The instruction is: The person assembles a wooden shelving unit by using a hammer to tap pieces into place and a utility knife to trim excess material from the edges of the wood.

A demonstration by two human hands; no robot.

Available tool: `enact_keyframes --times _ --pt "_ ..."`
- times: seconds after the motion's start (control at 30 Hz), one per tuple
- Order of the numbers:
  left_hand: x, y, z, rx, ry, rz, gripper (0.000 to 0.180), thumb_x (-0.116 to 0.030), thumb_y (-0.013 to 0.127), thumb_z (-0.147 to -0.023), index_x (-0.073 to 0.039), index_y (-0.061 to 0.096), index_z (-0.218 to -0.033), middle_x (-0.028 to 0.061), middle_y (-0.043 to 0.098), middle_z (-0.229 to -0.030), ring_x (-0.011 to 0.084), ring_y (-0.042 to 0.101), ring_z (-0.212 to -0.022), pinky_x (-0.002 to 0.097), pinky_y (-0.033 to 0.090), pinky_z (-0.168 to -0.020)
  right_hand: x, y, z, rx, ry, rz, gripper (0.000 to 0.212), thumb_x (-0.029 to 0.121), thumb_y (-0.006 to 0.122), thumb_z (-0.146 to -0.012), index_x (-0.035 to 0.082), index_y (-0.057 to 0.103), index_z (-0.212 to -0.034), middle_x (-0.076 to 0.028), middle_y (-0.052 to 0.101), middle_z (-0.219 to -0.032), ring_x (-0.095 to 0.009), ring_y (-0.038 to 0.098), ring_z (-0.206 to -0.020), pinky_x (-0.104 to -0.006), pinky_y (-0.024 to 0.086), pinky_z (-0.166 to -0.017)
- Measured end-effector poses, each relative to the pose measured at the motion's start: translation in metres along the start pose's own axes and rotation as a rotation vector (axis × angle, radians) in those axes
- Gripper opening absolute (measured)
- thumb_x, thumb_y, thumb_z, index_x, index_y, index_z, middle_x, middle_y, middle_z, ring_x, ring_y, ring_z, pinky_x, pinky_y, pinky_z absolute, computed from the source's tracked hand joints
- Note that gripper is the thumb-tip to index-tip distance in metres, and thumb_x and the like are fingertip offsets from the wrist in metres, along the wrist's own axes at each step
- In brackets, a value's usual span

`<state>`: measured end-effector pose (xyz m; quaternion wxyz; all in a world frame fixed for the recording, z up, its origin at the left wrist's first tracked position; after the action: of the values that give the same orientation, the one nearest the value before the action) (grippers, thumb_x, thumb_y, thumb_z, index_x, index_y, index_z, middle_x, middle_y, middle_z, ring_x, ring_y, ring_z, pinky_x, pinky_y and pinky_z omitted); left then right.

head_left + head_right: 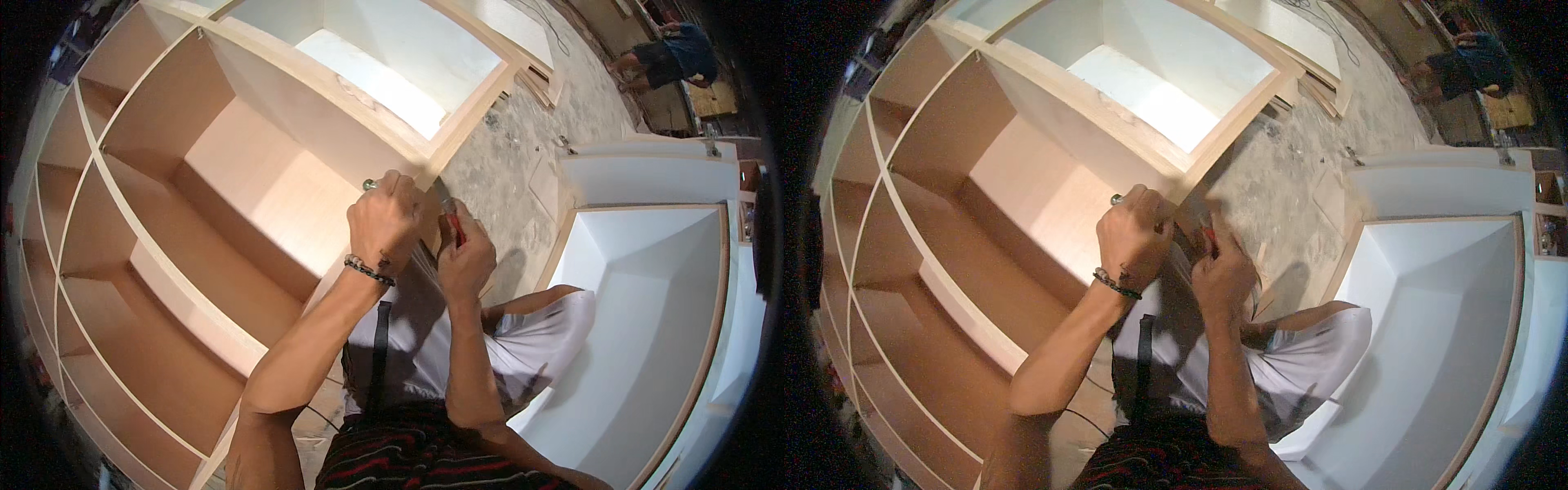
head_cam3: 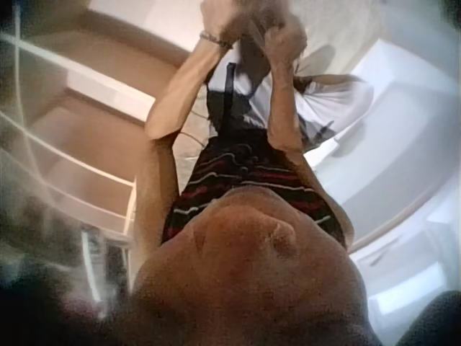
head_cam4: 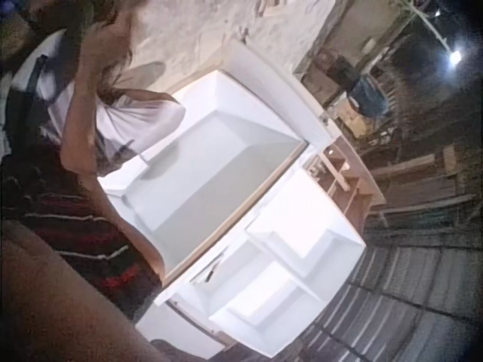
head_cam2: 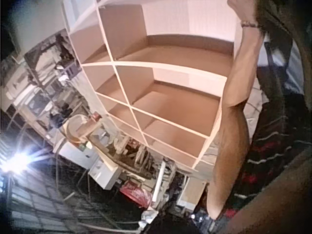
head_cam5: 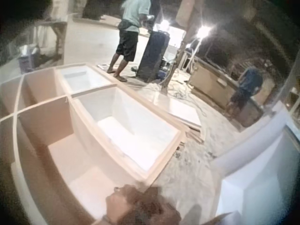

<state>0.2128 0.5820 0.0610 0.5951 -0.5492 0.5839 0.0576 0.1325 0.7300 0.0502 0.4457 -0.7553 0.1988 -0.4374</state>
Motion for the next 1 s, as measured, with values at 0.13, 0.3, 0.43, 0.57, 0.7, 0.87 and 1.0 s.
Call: enact_keyframes --times 0.13,0.3,0.43,0.57,0.7,0.87,1.0 --pt "0.005 -0.001 -0.001 0.04 -0.014 0.041 0.02 -0.008 0.075 -0.074 -0.006 0.063 -0.089 0.0116 0.064 -0.087 0.0366 0.067 -0.076 0.0468 0.055 -0.063 0.006 0.006 -0.006 -0.05 0.054 -0.015 0.031 0.021 0.066 -0.098 0.008 0.072 -0.126 -0.02 0.073 -0.095 -0.039 0.071 -0.09 -0.044 0.055 -0.08" --pt "0.002 0.009 0.005 0.022 -0.009 -0.019 0.021 -0.014 0.074 -0.077 -0.007 0.062 -0.092 0.0103 0.064 -0.091 0.0344 0.068 -0.078 0.0478 0.055 -0.062 -0.04 0.002 -0.038 -0.183 0.022 -0.125 0.034 0.022 0.067 -0.099 0.001 0.071 -0.126 -0.02 0.076 -0.101 -0.031 0.073 -0.09 -0.039 0.055 -0.079" --pt "0.004 0.006 0.002 0.058 -0.005 -0.035 0.018 -0.015 0.072 -0.079 -0.007 0.061 -0.091 0.0096 0.063 -0.093 0.0317 0.069 -0.08 0.0469 0.056 -0.061 -0.055 -0.025 -0.062 -0.157 0.063 -0.159 0.036 0.021 0.067 -0.101 -0.004 0.07 -0.125 -0.014 0.077 -0.099 -0.017 0.068 -0.086 -0.033 0.053 -0.078" --pt "0.005 0.002 0.005 0.061 0.011 -0.053 0.012 -0.012 0.067 -0.082 -0.008 0.06 -0.092 0.0085 0.062 -0.095 0.0296 0.069 -0.08 0.0443 0.057 -0.056 -0.068 -0.025 -0.062 -0.027 0.239 -0.398 0.038 0.02 0.066 -0.102 -0.003 0.065 -0.132 -0.005 0.068 -0.087 -0.01 0.06 -0.077 -0.0264 0.05 -0.073" --pt "0.001 0.002 0.002 0.149 0.049 -0.078 0.007 -0.011 0.063 -0.087 -0.005 0.058 -0.086 0.0079 0.06 -0.094 0.0236 0.071 -0.078 0.038 0.059 -0.055 -0.06 -0.024 -0.05 0.132 0.29 -0.411 0.035 0.024 0.061 -0.105 0.0 0.062 -0.131 0.0 0.058 -0.078 -0.007 0.05 -0.06 -0.0227 0.042 -0.054" --pt "0.002 0.008 0.005 0.184 0.043 -0.015 0.008 -0.012 0.062 -0.087 -0.008 0.056 -0.089 0.0074 0.058 -0.096 0.0256 0.069 -0.083 0.0394 0.057 -0.054 -0.069 -0.003 -0.039 0.386 0.352 -0.637 0.033 0.032 0.048 -0.11 0.005 0.06 -0.124 -0.001 0.056 -0.069 -0.01 0.054 -0.055 -0.0243 0.045 -0.051" --pt "0.002 0.008 0.005 0.162 0.067 -0.016 0.007 -0.013 0.062 -0.087 -0.008 0.056 -0.09 0.0074 0.058 -0.096 0.0252 0.069 -0.083 0.0393 0.057 -0.054 -0.042 0.01 -0.033 0.55 0.413 -0.645 0.024 0.029 0.046 -0.112 0.007 0.055 -0.115 -0.003 0.054 -0.063 -0.013 0.054 -0.048 -0.0278 0.049 -0.048"
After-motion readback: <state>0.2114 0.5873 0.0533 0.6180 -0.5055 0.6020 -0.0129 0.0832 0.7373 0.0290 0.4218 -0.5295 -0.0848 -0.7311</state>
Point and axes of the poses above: each hand's wrist, its own z-axis away from the middle knuckle, its own y-axis out of the palm, x = y × z, the point moved 5 cm from there along -z, towards the middle knuckle
